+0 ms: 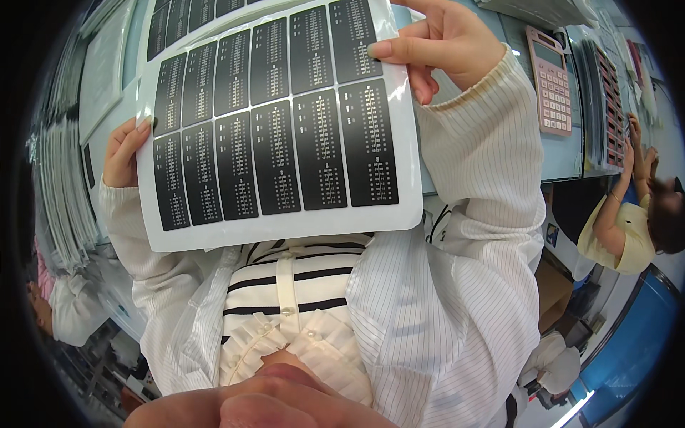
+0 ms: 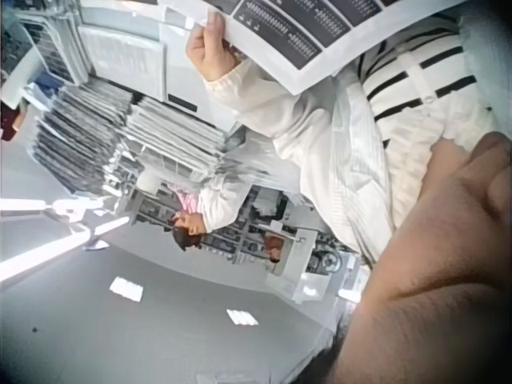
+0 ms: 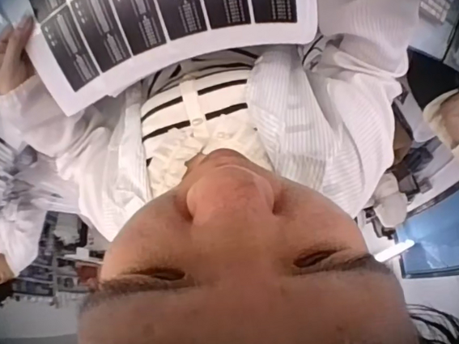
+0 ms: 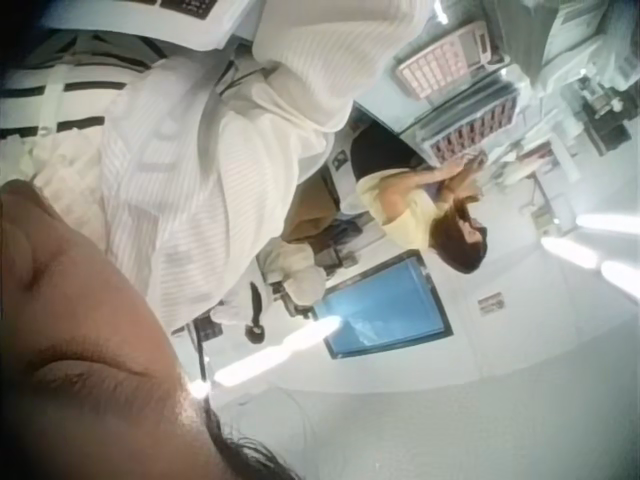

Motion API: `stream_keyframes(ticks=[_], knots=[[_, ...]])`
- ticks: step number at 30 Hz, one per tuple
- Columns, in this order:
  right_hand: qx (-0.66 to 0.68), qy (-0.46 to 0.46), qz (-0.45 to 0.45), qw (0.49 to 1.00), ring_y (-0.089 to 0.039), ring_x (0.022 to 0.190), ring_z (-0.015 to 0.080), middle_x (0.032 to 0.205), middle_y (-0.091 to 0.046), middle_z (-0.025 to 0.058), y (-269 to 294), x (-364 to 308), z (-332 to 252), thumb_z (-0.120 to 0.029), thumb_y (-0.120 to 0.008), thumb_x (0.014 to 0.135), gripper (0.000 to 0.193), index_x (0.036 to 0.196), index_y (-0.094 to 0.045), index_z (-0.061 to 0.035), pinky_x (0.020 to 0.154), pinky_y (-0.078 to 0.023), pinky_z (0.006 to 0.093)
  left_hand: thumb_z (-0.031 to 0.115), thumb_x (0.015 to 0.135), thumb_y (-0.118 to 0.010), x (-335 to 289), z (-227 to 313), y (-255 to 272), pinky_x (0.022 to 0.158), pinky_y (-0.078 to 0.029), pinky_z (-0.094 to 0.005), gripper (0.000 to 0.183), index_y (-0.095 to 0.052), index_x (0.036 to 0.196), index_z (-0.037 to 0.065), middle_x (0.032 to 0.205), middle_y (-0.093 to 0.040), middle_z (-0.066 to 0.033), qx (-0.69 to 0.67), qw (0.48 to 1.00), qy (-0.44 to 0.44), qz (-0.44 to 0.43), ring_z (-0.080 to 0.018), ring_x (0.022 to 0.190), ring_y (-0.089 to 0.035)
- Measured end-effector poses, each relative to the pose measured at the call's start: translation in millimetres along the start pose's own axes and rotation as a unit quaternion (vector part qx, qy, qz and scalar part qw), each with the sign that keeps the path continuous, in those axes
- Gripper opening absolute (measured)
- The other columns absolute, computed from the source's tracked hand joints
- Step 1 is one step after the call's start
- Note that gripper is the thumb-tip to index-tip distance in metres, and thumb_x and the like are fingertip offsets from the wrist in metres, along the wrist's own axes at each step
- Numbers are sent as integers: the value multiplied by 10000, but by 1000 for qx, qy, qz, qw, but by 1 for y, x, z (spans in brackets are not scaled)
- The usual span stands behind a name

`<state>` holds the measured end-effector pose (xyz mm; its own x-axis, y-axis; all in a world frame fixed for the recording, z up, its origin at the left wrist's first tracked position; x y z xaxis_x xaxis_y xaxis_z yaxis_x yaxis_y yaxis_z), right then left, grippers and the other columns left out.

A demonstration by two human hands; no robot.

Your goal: Inspecting and organizing solar panel sheets on a factory workbench.

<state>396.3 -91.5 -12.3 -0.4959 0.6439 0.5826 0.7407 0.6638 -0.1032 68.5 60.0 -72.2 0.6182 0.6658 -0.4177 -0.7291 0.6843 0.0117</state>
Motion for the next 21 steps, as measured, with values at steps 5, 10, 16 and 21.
stream_keyframes(ticks=[5,10,16,21], knots=[[-34,-377,397,836,-547,418,153,649,-609,141,-10,-2,-12,57,-607,745,615,1278,-300,69,363,-411,209,208,840,-543,-5,2,1,434,-377,-159,243,-594,940,-7,701,-613,-12,5,1000,-11,20,-36,501,-525],[-31,-365,411,835,-561,434,163,681,-618,158,-13,-2,-13,71,-597,748,610,1284,-305,58,373,-425,213,226,832,-555,-8,6,-2,404,-333,-153,265,-596,953,-7,689,-609,-8,7,1000,-14,10,-24,483,-502],[-38,-363,425,828,-575,453,168,696,-623,167,-12,-4,-15,73,-590,755,611,1294,-302,46,396,-446,213,246,823,-565,-5,3,-2,388,-300,-147,280,-598,952,-1,671,-600,4,7,1000,-4,9,-14,458,-474],[-40,-368,426,825,-560,426,159,658,-617,147,-16,8,-16,64,-586,765,613,1301,-290,43,386,-438,207,252,816,-572,-6,4,-4,374,-264,-156,269,-605,929,10,647,-586,16,24,1000,-11,-7,-9,444,-438]])
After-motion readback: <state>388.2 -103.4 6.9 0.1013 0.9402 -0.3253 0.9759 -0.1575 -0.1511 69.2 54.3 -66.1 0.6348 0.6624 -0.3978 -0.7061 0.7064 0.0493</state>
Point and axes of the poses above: each hand's wrist, its own x-axis towards the middle knuckle, its own y-axis out of the back of the hand, z = x × y, the point moved 4 cm from there along x, towards the middle knuckle
